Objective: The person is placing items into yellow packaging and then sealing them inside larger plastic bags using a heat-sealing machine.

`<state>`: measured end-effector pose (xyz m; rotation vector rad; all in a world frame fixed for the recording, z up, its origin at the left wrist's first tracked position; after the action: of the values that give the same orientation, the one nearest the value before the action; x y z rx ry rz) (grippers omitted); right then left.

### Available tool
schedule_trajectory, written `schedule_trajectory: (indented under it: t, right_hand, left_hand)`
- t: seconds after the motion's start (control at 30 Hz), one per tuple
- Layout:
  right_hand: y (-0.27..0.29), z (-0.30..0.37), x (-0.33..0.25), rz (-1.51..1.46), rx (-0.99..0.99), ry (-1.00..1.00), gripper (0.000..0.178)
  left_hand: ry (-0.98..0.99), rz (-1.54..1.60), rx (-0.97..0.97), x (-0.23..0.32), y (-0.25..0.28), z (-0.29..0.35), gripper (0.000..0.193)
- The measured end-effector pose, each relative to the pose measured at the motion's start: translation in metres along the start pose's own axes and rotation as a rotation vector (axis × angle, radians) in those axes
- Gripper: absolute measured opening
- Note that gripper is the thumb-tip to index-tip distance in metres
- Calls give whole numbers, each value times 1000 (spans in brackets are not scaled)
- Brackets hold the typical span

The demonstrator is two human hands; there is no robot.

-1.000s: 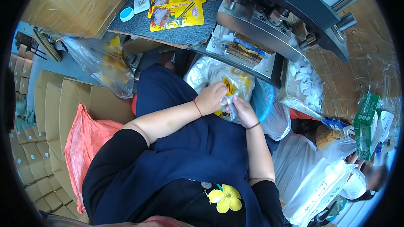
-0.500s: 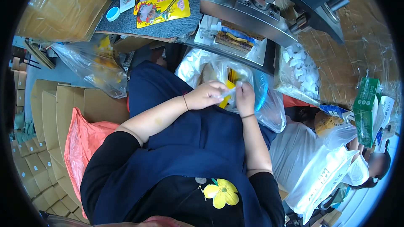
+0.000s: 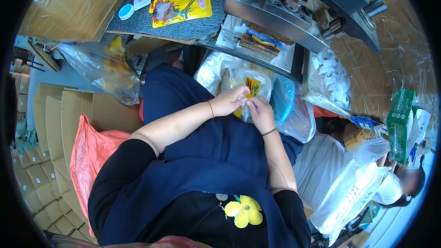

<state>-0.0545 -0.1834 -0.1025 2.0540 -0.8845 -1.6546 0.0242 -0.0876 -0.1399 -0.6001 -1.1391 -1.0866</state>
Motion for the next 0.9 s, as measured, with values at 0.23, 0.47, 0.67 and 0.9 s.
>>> schedule_trajectory:
  t: [0.23, 0.47, 0.67, 0.9]
  right_hand:
    - [5, 4, -49, 253, 57, 393, 22]
    - [-34, 12, 33, -585, 2, -210, 39]
    - [-16, -3, 5, -92, -210, -92, 23]
    - [-24, 9, 57, 416, -254, -311, 26]
  left_hand:
    - [240, 505, -71, -39, 2, -4, 8]
    - [-648, -625, 556, 47, 9, 37, 14]
    - [-485, -700, 447, 34, 15, 31, 12]
    - [-134, -898, 5, -3, -13, 22, 20]
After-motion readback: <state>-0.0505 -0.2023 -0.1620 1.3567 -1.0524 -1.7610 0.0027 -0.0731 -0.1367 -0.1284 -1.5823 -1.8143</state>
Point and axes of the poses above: each hand's wrist, its own z-axis away from the middle knuckle, its own y-axis out of the back of the hand, x = y × z, the point moved 8 cm from there along -z, towards the middle knuckle, and after that the axes turned 13 degrees about y, right-handed, at the moved point
